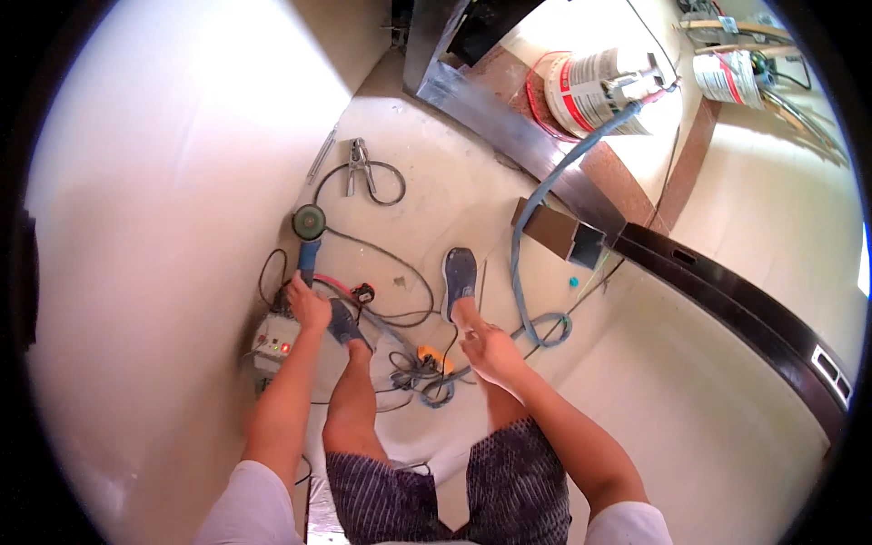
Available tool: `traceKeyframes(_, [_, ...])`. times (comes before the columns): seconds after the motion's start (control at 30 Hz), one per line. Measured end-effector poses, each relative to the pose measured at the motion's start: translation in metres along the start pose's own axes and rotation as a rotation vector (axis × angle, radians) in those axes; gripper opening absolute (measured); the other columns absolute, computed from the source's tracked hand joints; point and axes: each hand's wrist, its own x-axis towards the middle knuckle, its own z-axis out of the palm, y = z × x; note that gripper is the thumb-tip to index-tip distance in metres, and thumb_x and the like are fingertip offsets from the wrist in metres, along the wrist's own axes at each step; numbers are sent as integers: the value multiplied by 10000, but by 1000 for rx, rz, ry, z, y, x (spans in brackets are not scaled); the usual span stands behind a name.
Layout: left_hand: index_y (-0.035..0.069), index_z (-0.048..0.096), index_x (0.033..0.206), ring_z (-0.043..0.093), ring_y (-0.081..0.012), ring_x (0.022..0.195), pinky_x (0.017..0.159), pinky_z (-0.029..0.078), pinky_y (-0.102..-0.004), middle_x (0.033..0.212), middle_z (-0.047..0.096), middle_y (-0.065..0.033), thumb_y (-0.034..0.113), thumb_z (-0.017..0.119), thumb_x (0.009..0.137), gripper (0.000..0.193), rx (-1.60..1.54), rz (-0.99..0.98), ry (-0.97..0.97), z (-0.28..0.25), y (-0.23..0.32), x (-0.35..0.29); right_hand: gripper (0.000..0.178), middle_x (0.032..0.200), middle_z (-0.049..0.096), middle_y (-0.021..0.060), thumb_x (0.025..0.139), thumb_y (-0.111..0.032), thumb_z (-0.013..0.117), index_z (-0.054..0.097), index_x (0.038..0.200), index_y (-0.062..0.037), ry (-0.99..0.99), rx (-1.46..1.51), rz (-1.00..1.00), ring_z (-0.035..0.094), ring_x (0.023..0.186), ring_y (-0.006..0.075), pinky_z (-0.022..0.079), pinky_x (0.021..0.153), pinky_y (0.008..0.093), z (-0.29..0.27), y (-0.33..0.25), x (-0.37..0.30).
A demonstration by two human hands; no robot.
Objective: The person uses an angle grinder to cut through metal parts of a door frame and a lower metal structure, creating visible sparks while holding the tool with both hands.
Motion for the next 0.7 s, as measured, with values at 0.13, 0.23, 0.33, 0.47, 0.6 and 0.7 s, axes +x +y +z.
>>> traceKeyframes(0.13, [-4, 383, 1576, 447, -480, 1435, 1187, 391, -584, 1520, 492, -281, 63, 712, 917, 740, -173, 351, 17, -105, 25, -83, 343, 1065, 774, 202, 936, -234, 741, 707, 1214, -35, -23, 192, -30, 736, 1010, 409, 584, 910, 473, -24, -42, -63])
traceKeyframes(0.23, [-19, 370, 1585, 457, -482, 1413, 1225, 329, -573, 1507, 495, -302, -5, 676, 884, 765, -223, 327, 33, -187, 41, -154, 323, 1040, 775, 196, 935, -235, 737, 714, 1189, -38, 95, 205, 12, 749, 980, 389, 588, 866, 472, -56, -65, -117])
traceKeyframes(0.33, [-42, 366, 1580, 408, -487, 1460, 1234, 332, -565, 1544, 455, -296, 30, 666, 919, 729, -239, 343, 58, -287, 49, -209, 304, 1014, 770, 219, 946, -224, 730, 714, 1179, -29, 339, 286, 29, 749, 944, 411, 591, 835, 476, -98, -88, -188])
traceKeyframes(0.47, [-27, 363, 1587, 394, -486, 1465, 1203, 356, -585, 1568, 421, -284, 24, 658, 916, 735, -90, 555, 138, -398, 79, -275, 329, 1011, 773, 229, 966, -212, 716, 710, 1232, -18, 539, 388, 158, 752, 943, 429, 600, 848, 487, -134, -67, -300])
traceKeyframes(0.6, [4, 375, 1587, 411, -476, 1451, 1193, 365, -587, 1559, 427, -264, 39, 680, 910, 744, 122, 675, 108, -481, 65, -275, 344, 1009, 776, 234, 945, -231, 703, 717, 1220, -24, 734, 435, 384, 757, 962, 418, 602, 872, 493, -93, -53, -390])
traceKeyframes(0.7, [41, 409, 1567, 442, -450, 1421, 1182, 381, -575, 1536, 437, -242, 75, 707, 900, 731, 301, 717, 38, -520, 48, -275, 360, 1029, 773, 252, 924, -249, 697, 729, 1200, -19, 809, 516, 629, 755, 987, 434, 598, 892, 509, -18, -37, -469])
